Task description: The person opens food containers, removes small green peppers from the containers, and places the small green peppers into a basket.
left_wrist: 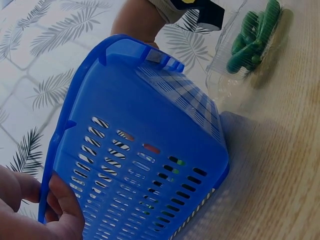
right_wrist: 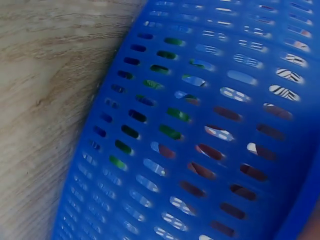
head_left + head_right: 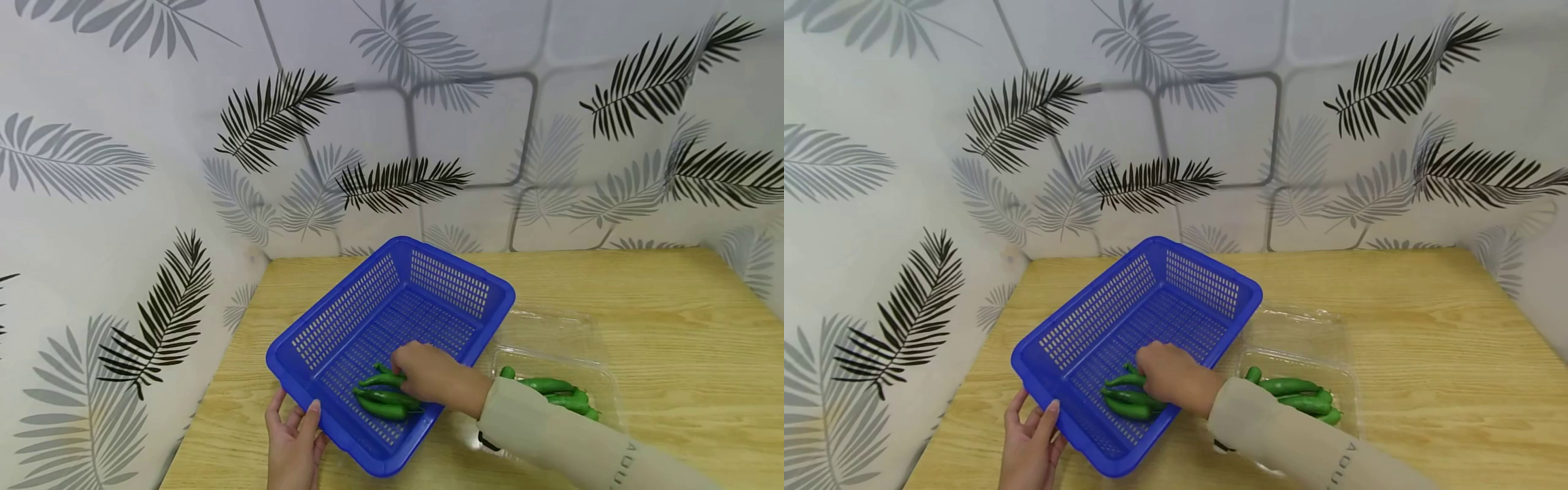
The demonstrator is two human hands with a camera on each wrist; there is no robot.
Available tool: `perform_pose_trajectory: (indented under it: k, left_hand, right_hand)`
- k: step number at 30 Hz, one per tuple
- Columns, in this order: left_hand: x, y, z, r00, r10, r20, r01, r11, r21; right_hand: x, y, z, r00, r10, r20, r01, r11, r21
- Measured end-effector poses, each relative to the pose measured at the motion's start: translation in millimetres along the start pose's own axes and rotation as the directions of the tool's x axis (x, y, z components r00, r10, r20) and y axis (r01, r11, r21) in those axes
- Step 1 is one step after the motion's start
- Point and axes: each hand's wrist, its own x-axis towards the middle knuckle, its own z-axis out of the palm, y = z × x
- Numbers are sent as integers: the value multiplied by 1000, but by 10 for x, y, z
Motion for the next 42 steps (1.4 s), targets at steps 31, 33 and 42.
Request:
perform_pose_trajectory:
  k: [31,33,42]
  left_hand:
    - [-3,-22,-8,1000,-16,-18,16,1000,-3]
    - [-5,-21,-12,1000,-17,-21,17,1000,-4]
    - [-5,-17,4,1000,-22,-17,22,1000,14]
  right_hand:
    - [19,-38,19,1000,-25,-8,25,1000,-17]
    - [-19,-43,-43,997,-58,-43,58,998,-7]
    - [-423,5,-465,977,-96,-190,106,993,45]
